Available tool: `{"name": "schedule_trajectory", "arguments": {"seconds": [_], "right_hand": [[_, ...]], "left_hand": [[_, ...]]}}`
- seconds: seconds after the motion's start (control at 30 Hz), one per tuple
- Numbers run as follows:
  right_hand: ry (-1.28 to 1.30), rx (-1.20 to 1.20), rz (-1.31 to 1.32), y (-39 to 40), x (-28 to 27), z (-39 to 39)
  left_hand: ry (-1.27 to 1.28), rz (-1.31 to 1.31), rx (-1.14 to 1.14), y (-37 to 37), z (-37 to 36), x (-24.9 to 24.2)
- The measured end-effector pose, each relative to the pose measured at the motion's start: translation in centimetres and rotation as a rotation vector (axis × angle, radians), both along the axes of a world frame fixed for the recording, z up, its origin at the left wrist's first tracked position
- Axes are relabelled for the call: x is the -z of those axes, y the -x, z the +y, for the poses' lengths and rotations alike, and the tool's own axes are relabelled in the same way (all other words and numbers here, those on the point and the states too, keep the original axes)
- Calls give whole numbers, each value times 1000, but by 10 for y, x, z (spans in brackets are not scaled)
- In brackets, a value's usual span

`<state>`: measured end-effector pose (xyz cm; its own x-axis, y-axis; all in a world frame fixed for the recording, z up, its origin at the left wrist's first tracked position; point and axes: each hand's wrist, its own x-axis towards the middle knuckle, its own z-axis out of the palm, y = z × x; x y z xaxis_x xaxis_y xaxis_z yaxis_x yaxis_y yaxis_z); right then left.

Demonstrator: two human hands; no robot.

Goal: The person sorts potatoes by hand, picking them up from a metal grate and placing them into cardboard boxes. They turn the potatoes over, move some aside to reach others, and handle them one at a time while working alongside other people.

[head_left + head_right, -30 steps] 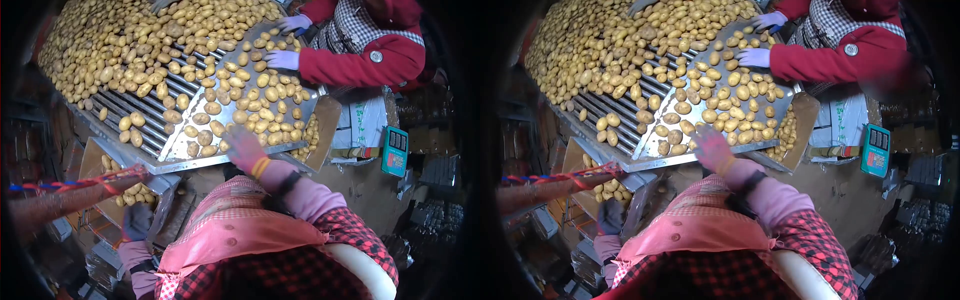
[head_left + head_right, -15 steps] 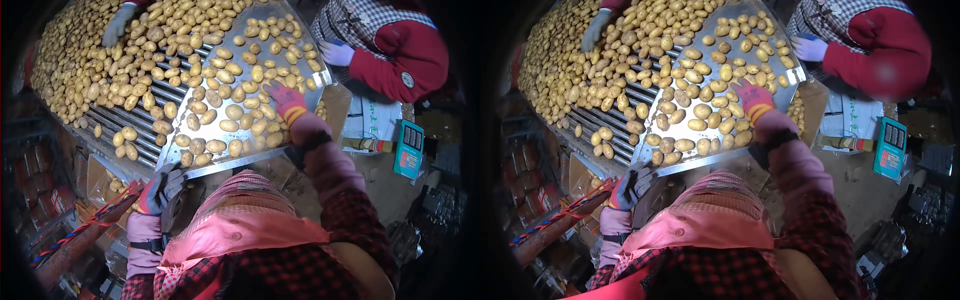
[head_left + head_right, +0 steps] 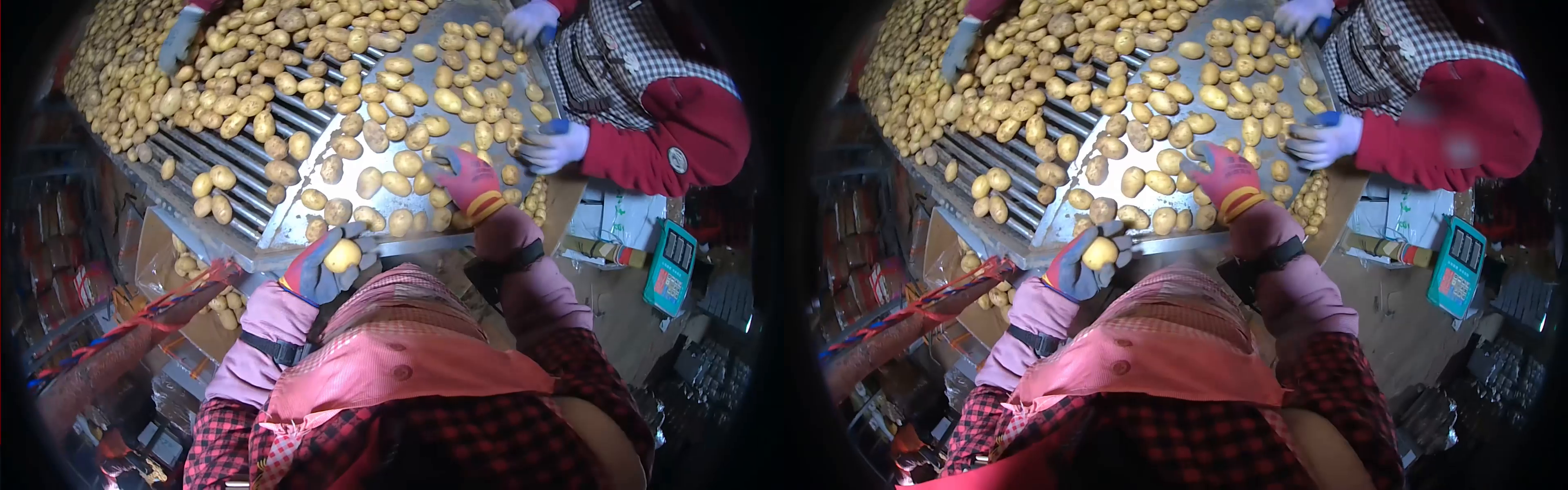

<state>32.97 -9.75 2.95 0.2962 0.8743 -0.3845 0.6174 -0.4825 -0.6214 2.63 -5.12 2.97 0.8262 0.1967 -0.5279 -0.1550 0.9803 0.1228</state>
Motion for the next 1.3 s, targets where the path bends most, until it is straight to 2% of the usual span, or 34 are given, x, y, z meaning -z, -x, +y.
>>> {"name": "schedule_trajectory", "arguments": {"seconds": [0.13,0.2,0.23,0.27,0.3,0.37,0.4,0.47,0.5,0.57,0.6,0.63,0.73,0.8,0.83,0.93,0.97,1.0,1.03,1.07,1.1,1.13,1.17,1.2,1.23,1.27,1.3], "right_hand": [[244,-221,-600,32,35,6],[186,-148,-397,19,23,13],[140,70,50,11,34,12],[93,284,495,7,43,11],[160,471,753,11,15,13],[-88,189,519,35,-2,-7],[-173,14,523,39,6,-8],[-367,-320,562,47,21,-11],[-423,-436,571,58,14,-8],[-391,-373,743,83,-1,-3],[-298,-189,900,101,-12,-2],[-197,-2,1047,118,-21,-1],[151,344,1529,139,7,7],[193,508,1661,172,-61,6],[230,203,1653,163,-18,6],[322,386,1607,191,-30,6],[349,108,1708,180,-3,6],[331,100,1774,185,-15,2],[402,-26,1934,201,-27,4],[485,-168,2074,217,-44,4],[398,-207,1779,237,-75,1],[358,-247,1475,256,-106,-1],[308,-419,1355,271,-121,3],[189,-519,1331,291,-154,3],[-50,-576,1225,309,-184,-1],[-307,-733,1215,313,-202,4],[-601,-865,1194,317,-221,10]], "left_hand": [[34,-26,4,47,-11,5],[11,13,-22,77,-18,-2],[2,114,-63,98,-23,-4],[-44,104,-130,120,-28,-5],[-93,76,-227,147,-37,0],[10,8,-437,200,-46,3],[160,-29,-553,223,-48,1],[198,142,-823,258,-56,-2],[115,175,-869,274,-58,2],[187,534,-975,288,-61,5],[229,713,-1020,292,-63,4],[130,625,-927,309,-70,17],[-32,370,-837,304,-83,17],[-34,356,-871,305,-93,20],[-29,360,-902,307,-98,21],[6,364,-1008,317,-116,20],[12,349,-1045,316,-122,21],[12,337,-1100,316,-129,20],[-660,648,-877,323,-137,23],[-1276,1010,-539,336,-148,33],[-1786,1366,-24,347,-157,44],[-2147,1639,693,354,-165,44],[-1919,1469,335,349,-169,33],[-1799,1366,118,348,-173,32],[-1683,1250,-98,348,-176,32],[-1672,1241,-188,351,-177,46],[-1710,1308,-127,349,-177,38]]}}
